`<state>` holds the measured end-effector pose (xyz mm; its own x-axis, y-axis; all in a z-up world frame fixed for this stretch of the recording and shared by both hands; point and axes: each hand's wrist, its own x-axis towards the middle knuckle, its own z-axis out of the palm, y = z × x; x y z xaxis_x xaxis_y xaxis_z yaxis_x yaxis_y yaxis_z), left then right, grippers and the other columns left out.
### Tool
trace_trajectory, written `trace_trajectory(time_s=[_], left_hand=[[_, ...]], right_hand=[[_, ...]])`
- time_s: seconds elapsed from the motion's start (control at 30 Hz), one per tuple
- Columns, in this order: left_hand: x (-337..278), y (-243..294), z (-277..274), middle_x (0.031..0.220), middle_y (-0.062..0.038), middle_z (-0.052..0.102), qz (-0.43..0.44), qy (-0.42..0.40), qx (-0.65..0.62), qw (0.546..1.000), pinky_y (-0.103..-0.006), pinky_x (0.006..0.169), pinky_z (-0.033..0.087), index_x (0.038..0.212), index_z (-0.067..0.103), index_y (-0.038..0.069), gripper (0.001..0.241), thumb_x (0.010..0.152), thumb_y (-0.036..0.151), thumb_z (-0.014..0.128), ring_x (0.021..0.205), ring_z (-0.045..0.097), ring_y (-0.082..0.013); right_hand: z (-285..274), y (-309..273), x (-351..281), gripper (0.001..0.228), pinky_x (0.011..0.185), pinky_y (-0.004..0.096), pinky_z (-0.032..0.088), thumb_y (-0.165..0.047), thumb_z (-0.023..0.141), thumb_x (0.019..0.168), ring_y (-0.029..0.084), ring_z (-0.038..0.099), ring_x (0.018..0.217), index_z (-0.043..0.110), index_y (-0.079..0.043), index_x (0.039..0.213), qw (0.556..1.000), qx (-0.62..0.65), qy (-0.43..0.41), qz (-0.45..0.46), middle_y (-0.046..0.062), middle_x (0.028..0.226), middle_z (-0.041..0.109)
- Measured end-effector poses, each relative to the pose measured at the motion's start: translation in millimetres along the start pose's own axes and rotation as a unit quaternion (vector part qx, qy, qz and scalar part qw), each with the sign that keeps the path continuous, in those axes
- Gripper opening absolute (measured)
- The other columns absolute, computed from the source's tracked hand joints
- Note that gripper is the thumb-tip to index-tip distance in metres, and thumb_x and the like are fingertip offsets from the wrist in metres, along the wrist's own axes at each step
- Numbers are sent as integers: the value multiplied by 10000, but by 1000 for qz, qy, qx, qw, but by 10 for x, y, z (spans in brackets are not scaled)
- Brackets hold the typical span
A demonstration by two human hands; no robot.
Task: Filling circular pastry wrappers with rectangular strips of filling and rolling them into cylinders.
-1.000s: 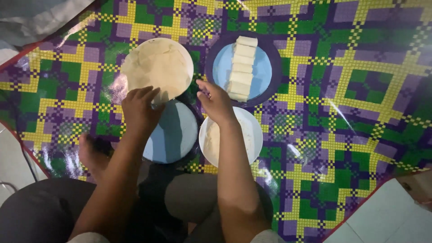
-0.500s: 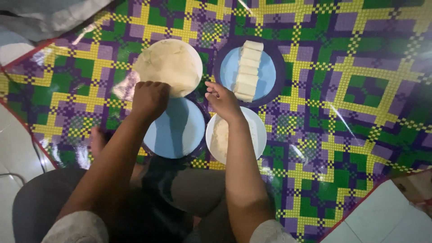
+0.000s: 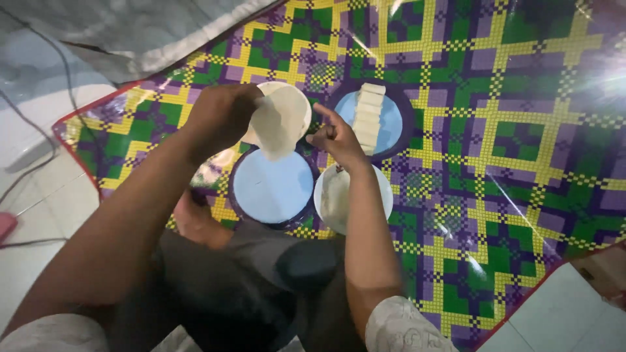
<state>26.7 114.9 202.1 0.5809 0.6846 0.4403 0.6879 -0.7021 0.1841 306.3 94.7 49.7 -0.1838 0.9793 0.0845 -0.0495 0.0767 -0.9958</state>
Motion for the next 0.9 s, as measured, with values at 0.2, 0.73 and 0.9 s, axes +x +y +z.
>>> trace_trajectory(time_s=[0.2, 0.73, 0.9], left_hand=[[-312, 428, -536, 1100, -183, 740, -264, -238, -134, 925, -584, 950, 520, 1271, 700, 174, 311, 1103, 259, 452, 1092, 705, -434], [-905, 853, -941, 1211, -340, 690, 1, -257, -298, 920, -663, 899, 531, 1190, 662, -83, 309, 1048, 156, 528, 1100, 635, -593], [-1196, 332, -219, 1248, -107, 693, -443, -200, -625, 611, -409, 1150, 361, 1293, 678, 45, 316, 1003, 138, 593, 1151, 621, -297]], right_hand=[[404, 37, -43, 727, 566, 241, 427, -306, 820, 901, 129, 588, 612, 471, -111, 1508, 995, 7, -59, 79, 119, 736, 693], [788, -347, -971, 716, 655, 304, 388, -693, 466, 973, 196, 545, 524, 777, -78, 779, 950, 37, -127, 282, 111, 560, 625], [727, -370, -1046, 685, 713, 328, 568, -548, 514, 1024, 290, 776, 797, 531, 63, 1334, 963, 70, -27, 257, 245, 937, 765]])
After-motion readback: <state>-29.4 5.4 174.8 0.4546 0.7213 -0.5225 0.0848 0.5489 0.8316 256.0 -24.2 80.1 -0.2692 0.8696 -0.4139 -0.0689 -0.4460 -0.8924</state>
